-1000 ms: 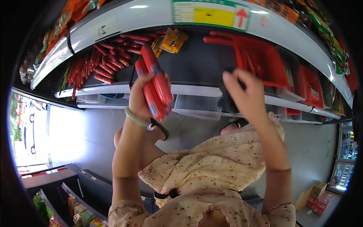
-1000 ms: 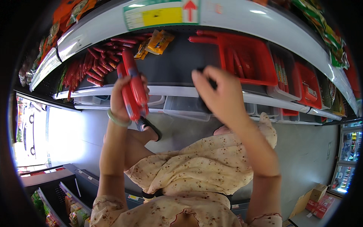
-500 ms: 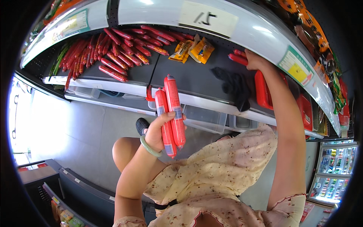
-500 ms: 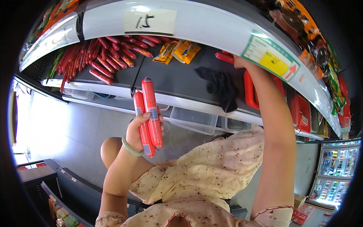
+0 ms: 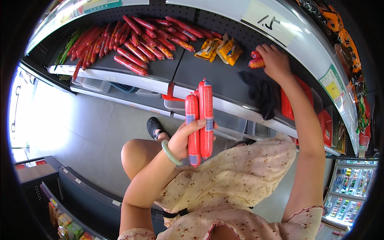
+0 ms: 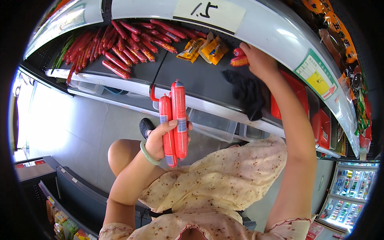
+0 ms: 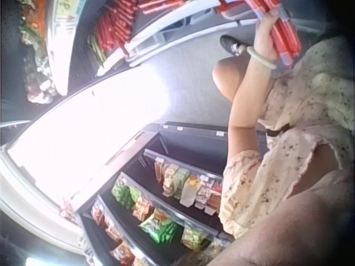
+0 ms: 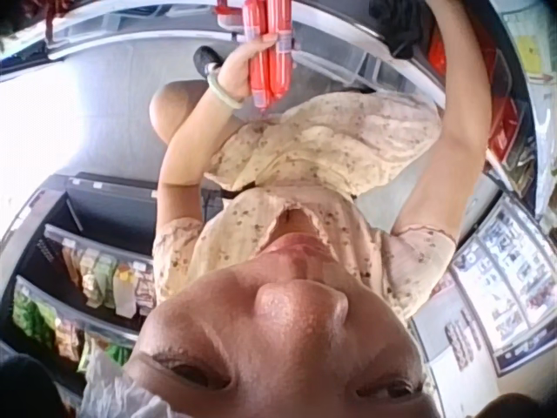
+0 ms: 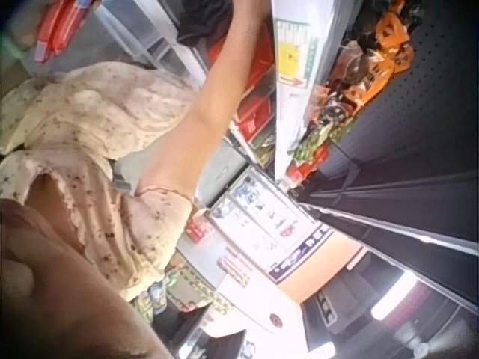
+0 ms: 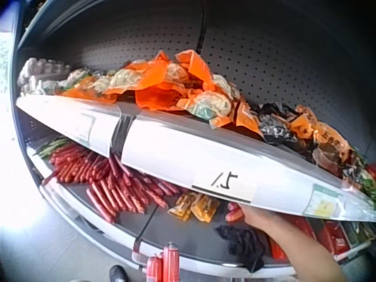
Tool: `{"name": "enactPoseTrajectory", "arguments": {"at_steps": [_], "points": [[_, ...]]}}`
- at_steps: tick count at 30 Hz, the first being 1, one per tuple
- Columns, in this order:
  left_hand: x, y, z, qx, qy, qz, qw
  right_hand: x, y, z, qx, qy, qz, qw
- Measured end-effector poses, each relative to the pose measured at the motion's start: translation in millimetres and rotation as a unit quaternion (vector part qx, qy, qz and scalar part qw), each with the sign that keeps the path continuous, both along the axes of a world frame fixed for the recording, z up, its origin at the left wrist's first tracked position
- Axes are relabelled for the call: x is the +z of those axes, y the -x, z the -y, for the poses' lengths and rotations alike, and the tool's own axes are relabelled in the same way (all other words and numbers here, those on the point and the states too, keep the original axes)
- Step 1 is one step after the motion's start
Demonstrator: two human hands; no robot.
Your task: The person sits on the floor in front of a refrigerated display case and organizes packaged sausages. They pick up sausages from the shelf, place them into a clear plastic container, and then transfer the container into a red basket. The person also wipes the shelf surface with a black cloth.
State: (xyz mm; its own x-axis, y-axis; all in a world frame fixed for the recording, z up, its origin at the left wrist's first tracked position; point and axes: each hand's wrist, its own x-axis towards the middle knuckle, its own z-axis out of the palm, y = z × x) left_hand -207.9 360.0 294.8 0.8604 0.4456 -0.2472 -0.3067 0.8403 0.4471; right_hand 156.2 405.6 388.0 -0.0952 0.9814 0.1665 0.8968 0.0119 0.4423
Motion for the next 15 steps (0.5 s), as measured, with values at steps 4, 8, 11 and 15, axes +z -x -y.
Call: {"name": "enactPoseTrajectory", "arguments": {"at_steps": [4,8,11,15], "points": [[-2,3,9,-0.001,0.026,-0.023,0.999,15,81,67,0.259,-0.092,-0.048,0.960],[2,-2,33,-0.073,0.106,0.057,0.990,-14,153,154,0.382,-0.150,-0.048,0.911],[-22,2,63,-0.123,0.078,0.133,0.980,-32,182,203,0.363,-0.127,-0.098,0.918],[-37,6,106,-0.145,0.119,0.126,0.974,-46,187,243,0.365,-0.087,-0.173,0.911]]}}
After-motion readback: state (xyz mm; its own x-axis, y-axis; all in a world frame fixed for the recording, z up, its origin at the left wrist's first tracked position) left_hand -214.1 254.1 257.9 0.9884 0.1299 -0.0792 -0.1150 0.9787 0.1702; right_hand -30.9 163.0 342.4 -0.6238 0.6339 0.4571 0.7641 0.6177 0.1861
